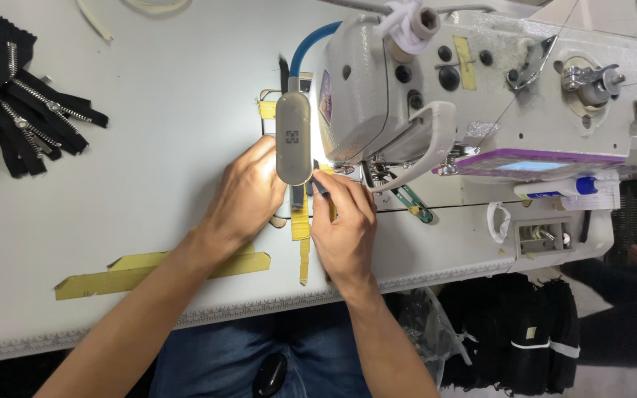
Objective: The person aligns a black zipper with a strip of black fabric on a sewing machine table and sews them together. They repeat this process with multiple zipper and fabric pieces, occasionally measuring the fabric against a ruler before sewing.
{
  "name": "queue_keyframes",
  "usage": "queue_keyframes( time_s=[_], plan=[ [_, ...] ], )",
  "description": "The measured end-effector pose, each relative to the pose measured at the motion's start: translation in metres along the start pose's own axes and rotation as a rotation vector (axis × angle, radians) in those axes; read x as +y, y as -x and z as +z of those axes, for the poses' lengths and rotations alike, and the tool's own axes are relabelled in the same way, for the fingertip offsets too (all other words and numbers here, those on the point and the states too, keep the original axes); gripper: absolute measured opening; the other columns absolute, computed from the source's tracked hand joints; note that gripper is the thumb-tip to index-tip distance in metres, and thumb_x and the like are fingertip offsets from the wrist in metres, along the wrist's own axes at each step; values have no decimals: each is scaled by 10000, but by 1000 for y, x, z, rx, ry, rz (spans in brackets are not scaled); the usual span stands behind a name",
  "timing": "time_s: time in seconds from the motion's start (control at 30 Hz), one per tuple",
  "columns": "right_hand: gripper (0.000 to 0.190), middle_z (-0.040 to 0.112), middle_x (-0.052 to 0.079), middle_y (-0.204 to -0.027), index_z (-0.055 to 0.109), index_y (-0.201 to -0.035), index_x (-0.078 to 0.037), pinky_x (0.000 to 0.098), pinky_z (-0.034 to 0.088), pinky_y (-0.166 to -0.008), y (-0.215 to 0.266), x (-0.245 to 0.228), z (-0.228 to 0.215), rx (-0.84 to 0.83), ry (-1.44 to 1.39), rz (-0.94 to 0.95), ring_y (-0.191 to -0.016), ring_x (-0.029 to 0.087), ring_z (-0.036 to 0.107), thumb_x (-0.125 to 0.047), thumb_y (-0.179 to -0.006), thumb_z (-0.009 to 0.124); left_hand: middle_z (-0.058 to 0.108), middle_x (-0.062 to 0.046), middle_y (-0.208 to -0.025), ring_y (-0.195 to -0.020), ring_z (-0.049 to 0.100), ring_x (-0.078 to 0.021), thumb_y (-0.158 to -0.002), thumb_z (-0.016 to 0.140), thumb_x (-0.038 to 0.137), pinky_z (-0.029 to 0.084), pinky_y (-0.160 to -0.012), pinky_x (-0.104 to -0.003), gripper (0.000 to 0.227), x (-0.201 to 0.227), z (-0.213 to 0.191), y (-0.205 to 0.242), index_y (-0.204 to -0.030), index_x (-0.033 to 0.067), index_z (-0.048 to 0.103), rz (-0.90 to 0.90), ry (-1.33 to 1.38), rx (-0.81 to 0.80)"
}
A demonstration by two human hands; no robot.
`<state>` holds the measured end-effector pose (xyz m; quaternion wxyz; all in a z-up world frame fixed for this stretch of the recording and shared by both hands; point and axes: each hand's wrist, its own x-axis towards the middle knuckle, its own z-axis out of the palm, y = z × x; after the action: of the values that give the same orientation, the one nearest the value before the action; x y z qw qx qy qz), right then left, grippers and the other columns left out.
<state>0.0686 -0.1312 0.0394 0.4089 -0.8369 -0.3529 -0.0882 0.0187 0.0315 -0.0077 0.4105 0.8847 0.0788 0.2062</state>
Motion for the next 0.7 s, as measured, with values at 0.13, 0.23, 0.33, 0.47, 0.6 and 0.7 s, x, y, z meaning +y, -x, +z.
queue_keyframes(
  time_s=[0.13,0.23,0.33,0.47,0.6,0.7],
  plan=[
    [193,719,146,-1034,777,-1107,-36,420,526,-875,1,-3,6,13,17,-27,-1003,329,707,-19,-935,692,644,-66,-979,-939,697,-282,-1040,502,83,573,-784,-373,227,-4,8,-3,-970,60,717,-8,73,12],
    [250,680,71,-1102,781,-1081,-89,399,490,-832,12,4,18,12,241,-100,-988,263,664,-35,-852,697,590,-123,-907,-893,664,-370,-1015,544,125,554,-780,-453,180,-2,3,-7,-892,45,648,-37,102,-32],
    [243,689,61,-1067,776,-1046,-117,361,435,-863,18,6,24,44,337,-189,-974,240,656,-23,-859,653,593,-158,-927,-908,655,-419,-975,547,98,534,-789,-508,119,-5,0,-13,-910,37,625,-68,141,-35],
    [257,702,46,-1058,769,-1052,-105,359,419,-864,17,8,26,45,350,-203,-965,222,650,-5,-857,635,610,-148,-906,-878,657,-419,-934,578,85,529,-781,-519,72,-26,-2,-43,-905,65,641,-38,160,-48],
    [326,733,28,-1088,741,-1037,-97,386,409,-798,11,-8,20,17,418,-198,-911,286,603,49,-781,602,639,-57,-892,-757,636,-280,-880,534,9,501,-641,-395,228,-47,2,-103,-804,169,679,-230,24,8],
    [332,737,20,-1077,741,-1015,-95,379,407,-787,13,-6,25,53,417,-191,-885,275,593,59,-766,583,588,-67,-774,-714,572,-250,-793,520,-126,442,-574,-404,289,-62,2,-143,-640,116,556,-6,-55,55]
  ],
)
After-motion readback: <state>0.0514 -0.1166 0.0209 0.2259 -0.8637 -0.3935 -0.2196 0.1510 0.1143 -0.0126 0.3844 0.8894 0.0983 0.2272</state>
